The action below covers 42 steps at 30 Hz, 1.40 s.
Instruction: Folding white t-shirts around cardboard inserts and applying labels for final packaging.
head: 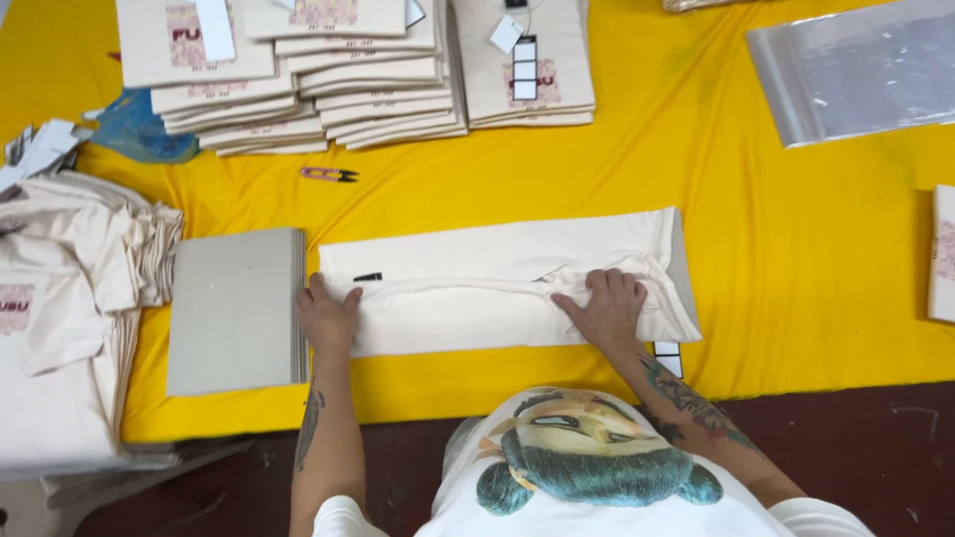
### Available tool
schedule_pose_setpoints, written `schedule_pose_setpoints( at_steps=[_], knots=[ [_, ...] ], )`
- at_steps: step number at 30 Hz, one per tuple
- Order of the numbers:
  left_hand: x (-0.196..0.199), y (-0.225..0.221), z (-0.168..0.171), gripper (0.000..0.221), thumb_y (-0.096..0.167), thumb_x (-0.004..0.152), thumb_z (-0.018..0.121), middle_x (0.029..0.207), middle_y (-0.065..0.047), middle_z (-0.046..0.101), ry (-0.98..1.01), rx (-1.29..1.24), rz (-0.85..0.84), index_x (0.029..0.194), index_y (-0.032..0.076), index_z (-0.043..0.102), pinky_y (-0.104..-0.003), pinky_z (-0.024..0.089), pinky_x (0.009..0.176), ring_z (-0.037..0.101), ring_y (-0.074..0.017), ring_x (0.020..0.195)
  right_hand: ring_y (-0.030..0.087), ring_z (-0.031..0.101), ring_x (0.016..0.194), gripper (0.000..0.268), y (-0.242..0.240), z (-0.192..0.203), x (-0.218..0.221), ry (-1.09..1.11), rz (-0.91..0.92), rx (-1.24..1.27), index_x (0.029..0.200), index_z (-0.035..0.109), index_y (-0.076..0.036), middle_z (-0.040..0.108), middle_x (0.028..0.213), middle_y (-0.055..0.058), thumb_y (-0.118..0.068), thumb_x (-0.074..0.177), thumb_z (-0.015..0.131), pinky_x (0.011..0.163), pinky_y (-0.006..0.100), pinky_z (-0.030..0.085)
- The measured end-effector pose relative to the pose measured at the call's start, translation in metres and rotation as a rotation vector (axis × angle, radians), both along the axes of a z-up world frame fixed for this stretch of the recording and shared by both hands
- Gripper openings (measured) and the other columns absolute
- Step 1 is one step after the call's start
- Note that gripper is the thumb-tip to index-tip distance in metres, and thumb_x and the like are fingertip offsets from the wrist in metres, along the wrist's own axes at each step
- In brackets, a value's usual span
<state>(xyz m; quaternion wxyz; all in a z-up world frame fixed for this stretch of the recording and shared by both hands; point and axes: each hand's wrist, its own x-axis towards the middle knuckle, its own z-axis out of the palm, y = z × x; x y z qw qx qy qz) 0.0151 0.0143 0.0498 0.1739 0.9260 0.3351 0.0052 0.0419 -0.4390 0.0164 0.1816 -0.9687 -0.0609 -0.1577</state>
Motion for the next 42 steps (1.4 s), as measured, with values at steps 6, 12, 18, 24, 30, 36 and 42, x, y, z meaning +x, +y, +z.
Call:
schedule_pose_setpoints(
  at_steps=[6,12,18,24,30,36,42],
  knots=[
    [0.026,0.054,-0.065,0.088,0.063,0.085,0.077,0.142,-0.024,0.059,0.133,-0.326,-0.036,0.147,0.006,0.055,-0.05,0.047,0.107,0.055,-0.0405,0.134,0.032,0.049,0.126,0.051,-0.017,0.01,-0.029,0.035,0.215,0.034,0.128,0.059,-0.021,0.056,0.125,0.006,-0.057,0.092,0.066,0.115,0.058,0.028],
    [0.028,-0.041,0.089,0.048,0.016,0.101,0.066,0.124,-0.016,0.07,-0.459,-1.461,-0.177,0.145,0.006,0.051,-0.046,0.06,0.094,0.072,-0.0284,0.108,0.034,0.029,0.155,0.066,-0.023,-0.006,-0.073,-0.068,0.492,-0.165,0.147,0.052,-0.03,0.038,0.164,0.01,-0.071,0.096,0.046,0.122,0.062,0.015],
    [0.111,-0.258,0.048,0.044,0.018,0.1,0.07,0.116,-0.019,0.073,-0.341,-1.987,-0.51,0.141,0.01,0.056,-0.051,0.061,0.093,0.076,-0.031,0.103,0.041,0.035,0.151,0.058,-0.028,0.004,-0.071,-0.049,0.542,-0.087,0.134,0.064,-0.028,0.043,0.16,0.017,-0.069,0.096,0.049,0.116,0.068,0.021],
    [0.125,-0.488,0.045,0.082,0.019,0.104,0.062,0.154,-0.029,0.037,0.008,-1.885,-0.474,0.167,0.009,0.01,-0.058,0.045,0.112,0.048,-0.0428,0.134,0.034,0.041,0.142,0.06,-0.035,-0.08,-0.074,0.019,0.57,-0.028,0.122,0.071,-0.028,0.051,0.147,0.01,-0.075,0.093,0.05,0.111,0.063,0.028],
    [0.114,-0.511,0.013,0.099,0.04,0.102,0.066,0.137,-0.035,0.05,0.357,-1.64,-0.548,0.166,0.017,-0.006,-0.051,0.055,0.102,0.063,-0.0421,0.12,0.03,0.048,0.135,0.064,-0.046,-0.002,-0.069,0.436,0.587,-0.06,0.14,0.063,-0.03,0.06,0.141,0.006,-0.074,0.098,0.042,0.11,0.054,0.029],
    [0.088,-0.383,0.029,0.044,0.024,0.107,0.056,0.134,-0.022,0.062,-0.458,-0.629,-1.085,0.147,0.007,0.049,-0.052,0.045,0.114,0.058,-0.0392,0.13,0.045,0.061,0.111,0.033,-0.132,0.014,-0.086,-0.028,-0.094,0.404,0.121,0.065,-0.001,0.063,0.114,0.022,-0.022,0.097,0.072,0.102,0.054,0.046],
    [0.027,-0.3,-0.026,0.013,0.017,0.109,0.044,0.132,-0.015,0.057,-0.526,-0.251,-1.03,0.109,0.006,0.051,-0.046,0.041,0.117,0.051,-0.0355,0.134,0.029,0.064,0.082,0.052,-0.24,-0.048,-0.059,0.132,-0.451,0.172,0.101,0.072,-0.013,0.06,0.082,0.003,-0.06,0.086,0.088,0.078,0.042,0.051]
  ],
)
